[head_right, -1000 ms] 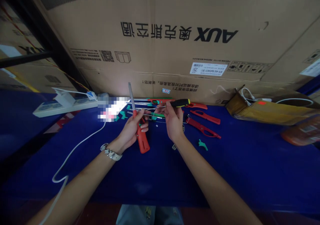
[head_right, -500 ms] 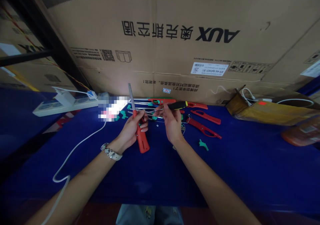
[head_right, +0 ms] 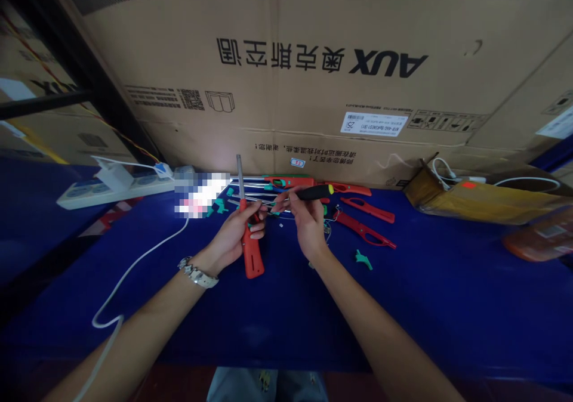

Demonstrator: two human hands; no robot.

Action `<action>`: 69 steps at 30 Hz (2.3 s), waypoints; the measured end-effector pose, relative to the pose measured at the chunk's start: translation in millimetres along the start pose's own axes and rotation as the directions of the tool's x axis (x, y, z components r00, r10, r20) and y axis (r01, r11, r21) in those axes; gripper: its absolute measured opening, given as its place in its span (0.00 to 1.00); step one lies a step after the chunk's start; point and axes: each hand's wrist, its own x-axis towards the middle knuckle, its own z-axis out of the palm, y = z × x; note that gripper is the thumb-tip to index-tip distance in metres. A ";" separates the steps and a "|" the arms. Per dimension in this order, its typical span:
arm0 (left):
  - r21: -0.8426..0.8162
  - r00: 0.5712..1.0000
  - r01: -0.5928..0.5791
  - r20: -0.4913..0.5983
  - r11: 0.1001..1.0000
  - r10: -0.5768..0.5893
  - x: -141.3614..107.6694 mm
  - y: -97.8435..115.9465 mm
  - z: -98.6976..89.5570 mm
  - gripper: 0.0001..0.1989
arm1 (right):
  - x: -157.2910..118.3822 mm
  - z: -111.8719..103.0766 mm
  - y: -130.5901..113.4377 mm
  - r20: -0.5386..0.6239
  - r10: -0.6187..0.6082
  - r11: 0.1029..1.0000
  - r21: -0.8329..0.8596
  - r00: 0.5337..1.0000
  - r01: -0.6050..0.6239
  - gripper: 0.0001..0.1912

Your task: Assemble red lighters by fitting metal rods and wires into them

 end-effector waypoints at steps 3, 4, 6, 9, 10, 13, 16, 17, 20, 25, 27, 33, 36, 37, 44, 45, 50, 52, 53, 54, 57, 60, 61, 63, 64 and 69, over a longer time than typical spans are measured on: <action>0.002 1.000 -0.002 -0.006 1.000 0.002 0.1 -1.0 0.2 0.15 | -1.2 -0.9 -0.8 0.015 -0.005 1.000 -0.007 1.000 0.005 0.07; 0.004 1.000 -0.003 -0.012 1.000 0.003 0.0 -1.1 0.3 0.15 | -1.7 -1.2 -1.1 0.019 -0.008 1.000 -0.007 1.000 0.008 0.07; 0.009 1.000 -0.016 -0.018 1.000 0.017 -0.5 -0.8 0.3 0.15 | -2.3 -1.7 -2.1 0.023 -0.023 1.000 -0.004 0.999 0.023 0.07; 0.032 0.999 -0.041 0.015 0.999 0.041 -2.2 1.8 0.0 0.18 | -0.8 -2.6 -5.2 0.004 -0.068 0.998 0.012 0.998 0.068 0.06; 0.042 0.998 -0.044 0.037 0.998 0.043 -2.9 2.9 -0.1 0.18 | 0.4 -2.8 -6.6 -0.017 -0.086 0.996 0.017 0.996 0.086 0.06; 0.056 0.994 -0.033 0.111 0.998 0.026 -5.4 5.1 0.1 0.19 | 4.8 -3.1 -10.6 -0.089 -0.110 0.994 0.010 0.990 0.111 0.09; 0.056 0.984 -0.005 0.180 0.998 -0.005 -7.4 4.6 1.0 0.18 | 7.3 -2.0 -12.6 -0.111 -0.086 0.996 0.003 0.990 0.087 0.10; 0.054 0.981 0.002 0.194 0.999 -0.013 -7.9 4.2 1.4 0.18 | 7.5 -1.5 -12.8 -0.106 -0.078 0.997 0.004 0.991 0.078 0.10; 0.048 0.976 0.010 0.216 0.999 -0.020 -8.9 3.5 2.0 0.18 | 6.7 -0.4 -12.9 -0.082 -0.059 0.998 -0.004 0.995 0.059 0.11; 0.048 0.971 0.033 0.237 0.998 -0.043 -10.5 5.0 2.5 0.18 | 5.4 -0.2 -13.9 -0.073 -0.024 1.000 0.017 0.997 0.025 0.11; 0.037 0.969 0.038 0.243 0.999 -0.046 -11.0 5.5 2.7 0.17 | 4.9 0.0 -14.5 -0.069 -0.003 1.000 0.029 0.998 0.005 0.10; 0.024 0.963 0.035 0.267 0.999 -0.040 -11.5 5.8 2.7 0.17 | 3.8 1.9 -15.4 -0.086 0.024 1.000 0.020 0.996 -0.022 0.10; 0.022 0.961 0.040 0.274 0.999 -0.045 -12.0 6.2 3.0 0.17 | 4.7 2.5 -15.6 -0.091 0.013 0.999 0.036 0.996 -0.009 0.10; 0.022 0.960 0.040 0.276 0.999 -0.045 -12.3 6.4 3.2 0.17 | 5.0 2.5 -15.7 -0.093 0.009 0.999 0.049 0.996 -0.005 0.10; 0.023 0.960 0.052 0.276 0.998 -0.056 -13.0 7.1 3.4 0.18 | 5.4 1.0 -17.4 -0.074 0.025 0.999 0.042 0.997 -0.022 0.10; 0.022 0.960 0.052 0.275 0.998 -0.056 -12.9 7.0 3.1 0.18 | 5.5 0.7 -17.6 -0.073 0.026 0.999 0.034 0.997 -0.024 0.09; 0.014 0.965 0.055 0.255 0.998 -0.056 -11.7 6.2 2.9 0.18 | 6.3 0.8 -17.4 -0.080 0.009 1.000 -0.005 0.997 -0.010 0.10; 0.002 0.971 0.056 0.235 0.998 -0.055 -10.9 5.9 3.4 0.18 | 6.6 1.3 -16.3 -0.076 -0.008 1.000 -0.010 0.997 0.007 0.10; -0.006 0.973 0.057 0.222 0.998 -0.054 -10.5 5.6 3.5 0.17 | 6.6 1.4 -15.6 -0.076 -0.014 1.000 -0.008 0.997 0.013 0.10; -0.012 0.976 0.060 0.211 0.998 -0.056 -10.0 5.2 3.5 0.17 | 6.7 1.4 -14.9 -0.077 -0.018 1.000 -0.008 0.997 0.017 0.10; -0.035 0.981 0.068 0.185 0.997 -0.061 -8.5 3.2 3.2 0.16 | 7.3 0.5 -13.5 -0.074 -0.014 1.000 -0.026 0.997 0.012 0.10; -0.087 0.991 0.042 0.127 0.995 -0.031 -5.9 3.0 3.4 0.17 | 8.0 -1.3 -13.7 -0.080 -0.018 1.000 -0.027 0.997 0.016 0.11; -0.113 0.996 0.015 0.089 0.994 -0.005 -4.2 4.2 4.1 0.17 | 8.0 -1.9 -14.0 -0.084 -0.021 1.000 -0.021 0.996 0.019 0.11; -0.169 0.998 -0.058 -0.018 0.984 0.056 1.3 9.0 6.3 0.20 | 7.3 -2.4 -14.5 -0.080 -0.024 1.000 -0.020 0.996 0.022 0.11; -0.197 0.993 -0.102 -0.078 0.975 0.088 5.3 12.3 7.8 0.22 | 6.5 -2.3 -14.5 -0.071 -0.024 0.999 -0.026 0.997 0.022 0.11; -0.267 0.927 -0.292 -0.316 0.919 0.203 30.3 25.4 15.3 0.28 | 0.1 -0.2 -12.8 -0.012 -0.031 0.994 -0.103 0.999 0.029 0.12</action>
